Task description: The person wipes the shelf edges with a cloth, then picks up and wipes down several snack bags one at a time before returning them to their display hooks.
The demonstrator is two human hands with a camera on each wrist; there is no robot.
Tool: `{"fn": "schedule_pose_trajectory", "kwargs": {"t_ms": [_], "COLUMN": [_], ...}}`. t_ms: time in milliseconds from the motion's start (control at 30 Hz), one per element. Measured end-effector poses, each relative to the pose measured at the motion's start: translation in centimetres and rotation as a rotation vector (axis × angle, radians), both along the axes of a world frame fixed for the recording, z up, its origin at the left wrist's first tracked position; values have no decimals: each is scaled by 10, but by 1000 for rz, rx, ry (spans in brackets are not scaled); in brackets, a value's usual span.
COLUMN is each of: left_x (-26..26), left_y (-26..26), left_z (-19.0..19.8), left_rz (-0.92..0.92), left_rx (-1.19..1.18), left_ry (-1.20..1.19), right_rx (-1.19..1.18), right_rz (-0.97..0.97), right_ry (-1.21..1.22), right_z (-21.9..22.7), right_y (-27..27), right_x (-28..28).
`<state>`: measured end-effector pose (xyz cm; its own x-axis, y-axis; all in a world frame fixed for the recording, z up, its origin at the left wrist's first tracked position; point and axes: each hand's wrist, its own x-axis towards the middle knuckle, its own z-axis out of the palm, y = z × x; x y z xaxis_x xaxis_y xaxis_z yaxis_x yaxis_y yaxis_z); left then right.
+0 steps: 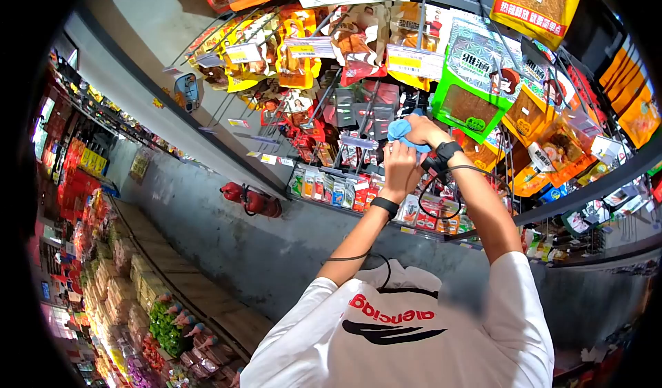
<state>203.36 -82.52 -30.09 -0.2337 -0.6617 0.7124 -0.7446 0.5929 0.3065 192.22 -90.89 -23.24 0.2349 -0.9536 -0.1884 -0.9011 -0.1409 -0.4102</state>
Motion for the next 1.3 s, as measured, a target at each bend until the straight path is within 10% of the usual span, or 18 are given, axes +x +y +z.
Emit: {"fn": "schedule_pose_trajectory", "kwargs": {"t_ms": [333,1300], "left_x": [0,5], "left_y": [-5,-5], "left_z": [3,1], "left_rz": [81,-37], "left_rx": [160,104], "left_ry": [-265,-43], "right_rx": [-21,-184], "right_rz": [-99,-247], "right_ry": [-40,-15], "right_z": [-36,-38], "right_y": [-37,-78], "right_x": [-14,-20]}}
